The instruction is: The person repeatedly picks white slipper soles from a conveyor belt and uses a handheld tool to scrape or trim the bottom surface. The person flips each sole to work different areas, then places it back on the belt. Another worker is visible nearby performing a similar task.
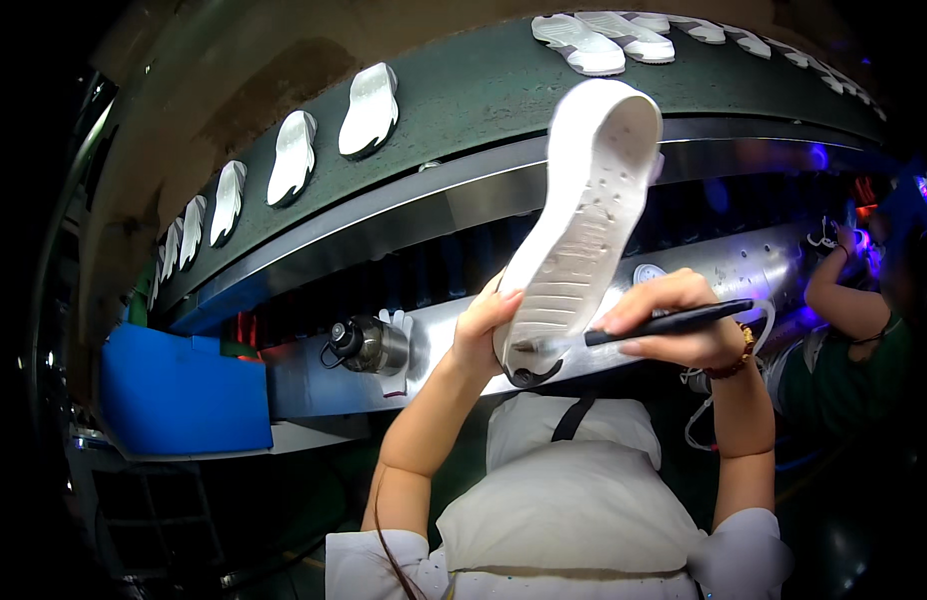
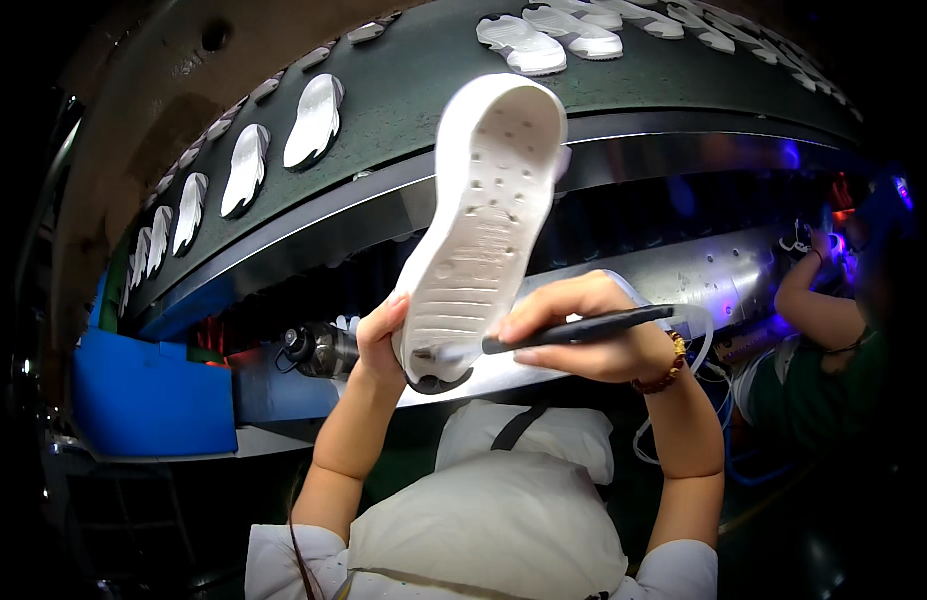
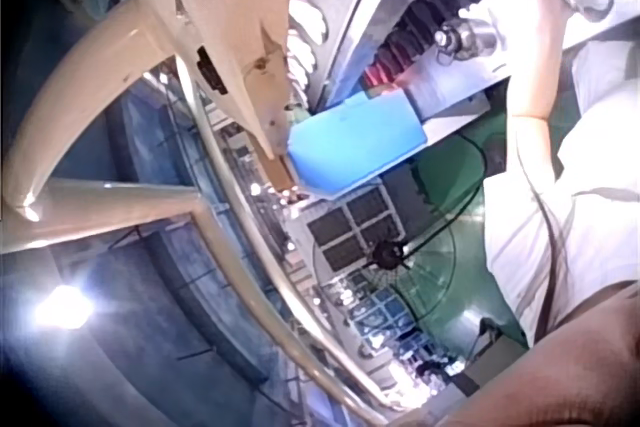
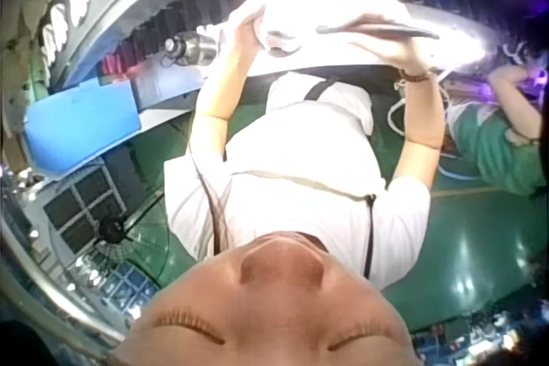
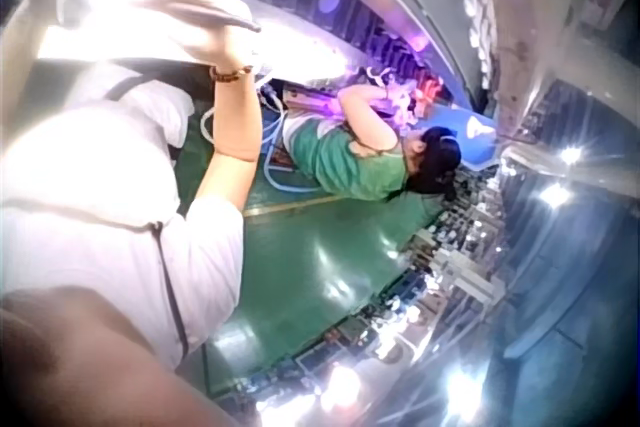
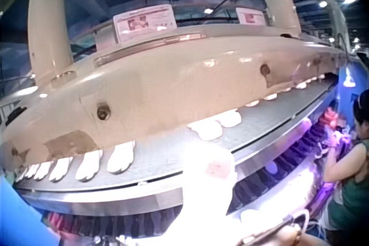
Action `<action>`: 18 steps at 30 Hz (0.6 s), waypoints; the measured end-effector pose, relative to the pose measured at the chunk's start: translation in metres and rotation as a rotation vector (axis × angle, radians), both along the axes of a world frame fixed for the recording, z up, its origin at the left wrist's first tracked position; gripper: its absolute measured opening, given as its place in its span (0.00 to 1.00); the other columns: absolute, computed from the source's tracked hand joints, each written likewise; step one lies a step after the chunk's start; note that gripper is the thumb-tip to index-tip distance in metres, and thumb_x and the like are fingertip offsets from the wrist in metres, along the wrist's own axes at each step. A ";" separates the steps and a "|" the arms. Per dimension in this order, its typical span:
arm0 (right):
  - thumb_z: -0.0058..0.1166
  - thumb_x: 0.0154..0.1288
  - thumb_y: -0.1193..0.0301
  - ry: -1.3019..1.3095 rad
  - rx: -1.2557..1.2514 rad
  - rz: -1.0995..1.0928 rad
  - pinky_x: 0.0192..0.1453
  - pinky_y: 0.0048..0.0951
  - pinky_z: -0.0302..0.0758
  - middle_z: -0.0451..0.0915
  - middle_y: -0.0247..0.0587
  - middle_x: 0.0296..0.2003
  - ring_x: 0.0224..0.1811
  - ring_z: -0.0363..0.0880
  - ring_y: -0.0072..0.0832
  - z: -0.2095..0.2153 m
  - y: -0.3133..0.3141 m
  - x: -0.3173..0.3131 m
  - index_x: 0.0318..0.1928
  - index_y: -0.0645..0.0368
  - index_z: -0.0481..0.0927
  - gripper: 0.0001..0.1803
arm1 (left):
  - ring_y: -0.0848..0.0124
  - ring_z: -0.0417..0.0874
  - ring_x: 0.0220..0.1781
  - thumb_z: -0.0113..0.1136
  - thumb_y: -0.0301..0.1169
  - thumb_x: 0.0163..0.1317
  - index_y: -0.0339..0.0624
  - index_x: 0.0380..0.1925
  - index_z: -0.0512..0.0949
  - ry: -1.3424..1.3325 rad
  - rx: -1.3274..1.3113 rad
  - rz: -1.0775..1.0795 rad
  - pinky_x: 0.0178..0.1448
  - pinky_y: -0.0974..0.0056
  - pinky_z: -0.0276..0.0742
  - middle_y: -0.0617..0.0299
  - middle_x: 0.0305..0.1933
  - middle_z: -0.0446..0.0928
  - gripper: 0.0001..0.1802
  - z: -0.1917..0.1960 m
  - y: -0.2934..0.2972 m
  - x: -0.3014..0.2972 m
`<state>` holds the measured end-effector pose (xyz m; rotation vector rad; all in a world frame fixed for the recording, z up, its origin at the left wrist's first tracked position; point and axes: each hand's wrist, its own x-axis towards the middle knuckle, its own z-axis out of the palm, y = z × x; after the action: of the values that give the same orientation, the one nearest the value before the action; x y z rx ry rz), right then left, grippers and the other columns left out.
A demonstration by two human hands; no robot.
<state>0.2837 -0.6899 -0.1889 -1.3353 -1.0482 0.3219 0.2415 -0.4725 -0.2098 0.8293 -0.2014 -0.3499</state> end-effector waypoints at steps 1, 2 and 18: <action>0.58 0.46 0.80 0.013 -0.039 0.012 0.41 0.24 0.74 0.79 0.45 0.32 0.35 0.79 0.29 -0.004 0.002 0.001 0.32 0.65 0.78 0.09 | 0.64 0.73 0.48 0.51 0.40 0.50 0.30 0.54 0.57 0.025 0.050 -0.019 0.52 0.64 0.68 0.48 0.49 0.68 0.34 0.005 -0.001 0.003; 0.58 0.45 0.80 -0.053 -0.118 0.083 0.42 0.23 0.73 0.80 0.44 0.32 0.35 0.79 0.29 -0.002 0.003 0.001 0.32 0.64 0.78 0.09 | 0.65 0.73 0.48 0.52 0.40 0.50 0.31 0.54 0.58 0.050 0.098 -0.039 0.52 0.64 0.68 0.49 0.49 0.69 0.34 0.010 -0.003 0.005; 0.56 0.47 0.79 -0.117 -0.285 0.165 0.44 0.27 0.73 0.79 0.44 0.34 0.38 0.78 0.32 0.004 -0.020 0.019 0.34 0.63 0.77 0.09 | 0.71 0.74 0.42 0.52 0.46 0.55 0.36 0.48 0.67 0.350 0.607 -0.357 0.42 0.70 0.71 0.54 0.43 0.72 0.27 0.028 -0.004 0.021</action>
<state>0.3023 -0.7100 -0.1851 -1.5390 -1.2486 0.5377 0.2623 -0.4770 -0.1818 1.3134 0.0966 -0.9123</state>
